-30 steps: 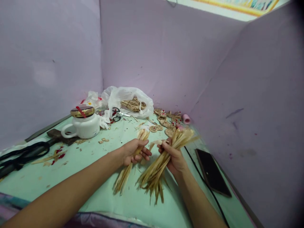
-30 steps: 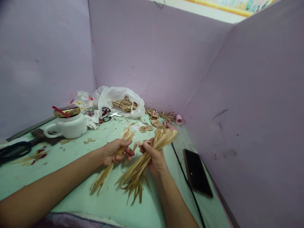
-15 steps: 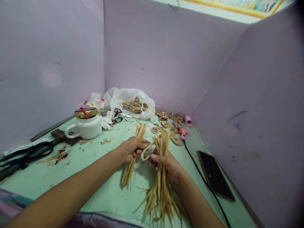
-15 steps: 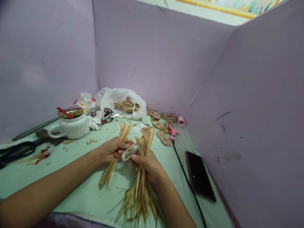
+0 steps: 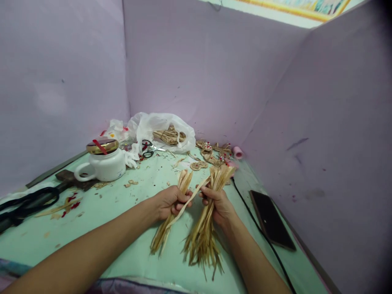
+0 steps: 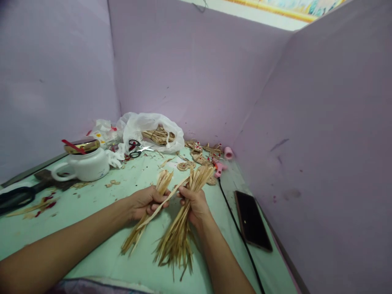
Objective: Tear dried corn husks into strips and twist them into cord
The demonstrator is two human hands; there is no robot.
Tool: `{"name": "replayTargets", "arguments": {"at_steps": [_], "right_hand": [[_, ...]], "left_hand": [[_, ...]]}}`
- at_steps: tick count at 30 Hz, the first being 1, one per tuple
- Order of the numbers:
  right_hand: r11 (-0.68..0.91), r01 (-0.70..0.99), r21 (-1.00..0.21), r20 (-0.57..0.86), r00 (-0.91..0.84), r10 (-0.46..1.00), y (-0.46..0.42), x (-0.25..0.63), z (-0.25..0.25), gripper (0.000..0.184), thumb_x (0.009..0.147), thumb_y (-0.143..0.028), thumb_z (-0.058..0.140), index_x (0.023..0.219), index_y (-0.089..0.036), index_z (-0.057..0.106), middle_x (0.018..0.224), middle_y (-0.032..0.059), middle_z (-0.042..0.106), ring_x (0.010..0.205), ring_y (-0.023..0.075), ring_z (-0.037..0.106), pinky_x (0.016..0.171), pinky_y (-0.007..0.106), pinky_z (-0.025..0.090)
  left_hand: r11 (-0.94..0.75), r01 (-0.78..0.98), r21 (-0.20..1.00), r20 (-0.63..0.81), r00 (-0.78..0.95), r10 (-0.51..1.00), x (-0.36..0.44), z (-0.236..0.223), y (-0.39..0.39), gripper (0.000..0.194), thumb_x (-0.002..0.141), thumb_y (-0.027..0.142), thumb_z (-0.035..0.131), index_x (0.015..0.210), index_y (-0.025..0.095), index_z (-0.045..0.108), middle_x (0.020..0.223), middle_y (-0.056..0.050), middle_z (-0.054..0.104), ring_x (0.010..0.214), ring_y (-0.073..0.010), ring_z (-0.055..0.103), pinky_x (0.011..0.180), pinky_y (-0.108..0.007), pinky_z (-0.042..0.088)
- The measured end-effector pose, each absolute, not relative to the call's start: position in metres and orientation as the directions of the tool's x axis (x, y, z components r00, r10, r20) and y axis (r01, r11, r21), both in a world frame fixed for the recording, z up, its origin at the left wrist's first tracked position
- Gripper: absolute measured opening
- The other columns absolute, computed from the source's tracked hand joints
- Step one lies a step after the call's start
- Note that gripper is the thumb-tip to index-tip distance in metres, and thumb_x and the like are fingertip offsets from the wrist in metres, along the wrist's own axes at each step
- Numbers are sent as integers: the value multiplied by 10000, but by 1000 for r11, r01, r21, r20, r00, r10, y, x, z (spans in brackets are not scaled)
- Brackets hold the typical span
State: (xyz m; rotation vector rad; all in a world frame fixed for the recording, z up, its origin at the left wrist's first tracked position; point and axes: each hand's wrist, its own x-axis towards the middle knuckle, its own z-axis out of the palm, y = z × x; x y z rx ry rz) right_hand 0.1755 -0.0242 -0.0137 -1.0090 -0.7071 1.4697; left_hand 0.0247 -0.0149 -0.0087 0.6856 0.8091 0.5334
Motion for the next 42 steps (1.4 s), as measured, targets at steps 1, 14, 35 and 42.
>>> {"name": "replayTargets", "arguments": {"at_steps": [1, 14, 35, 42], "right_hand": [[-143, -442, -885, -183, 48, 982, -24, 175, -13, 245, 468, -171, 743, 615, -124, 552, 516, -24, 547, 426, 53, 478, 326, 130, 308], [-133, -70, -989, -131, -35, 991, -32, 166, -16, 180, 496, -187, 696, 609, -120, 573, 471, -20, 531, 407, 89, 430, 375, 211, 303], [-77, -141, -987, -87, 64, 994, -29, 166, -16, 194, 499, -191, 698, 486, -145, 510, 418, -34, 478, 380, 76, 390, 391, 223, 294], [-31, -126, -992, -41, 79, 996, -24, 174, -21, 197, 520, -185, 693, 492, -151, 501, 411, -43, 459, 374, 74, 393, 389, 220, 299]], "left_hand": [[649, -142, 747, -473, 573, 670, 26, -10, -16, 187, 571, 117, 564, 727, 141, 465, 497, 32, 488, 293, 3, 219, 304, -135, 65], [397, -82, 914, -364, 269, 892, 25, 2, -16, 325, 450, 271, 723, 568, 150, 445, 393, 82, 356, 335, -10, 250, 323, -157, 96], [263, 101, 959, -279, 203, 939, 24, 3, -14, 227, 549, 178, 640, 501, 165, 418, 335, 70, 326, 310, -43, 259, 336, -201, 149], [231, 122, 965, -245, 110, 963, 11, 8, -2, 220, 577, 142, 590, 510, 175, 383, 348, 76, 296, 311, -38, 233, 338, -196, 124]]}}
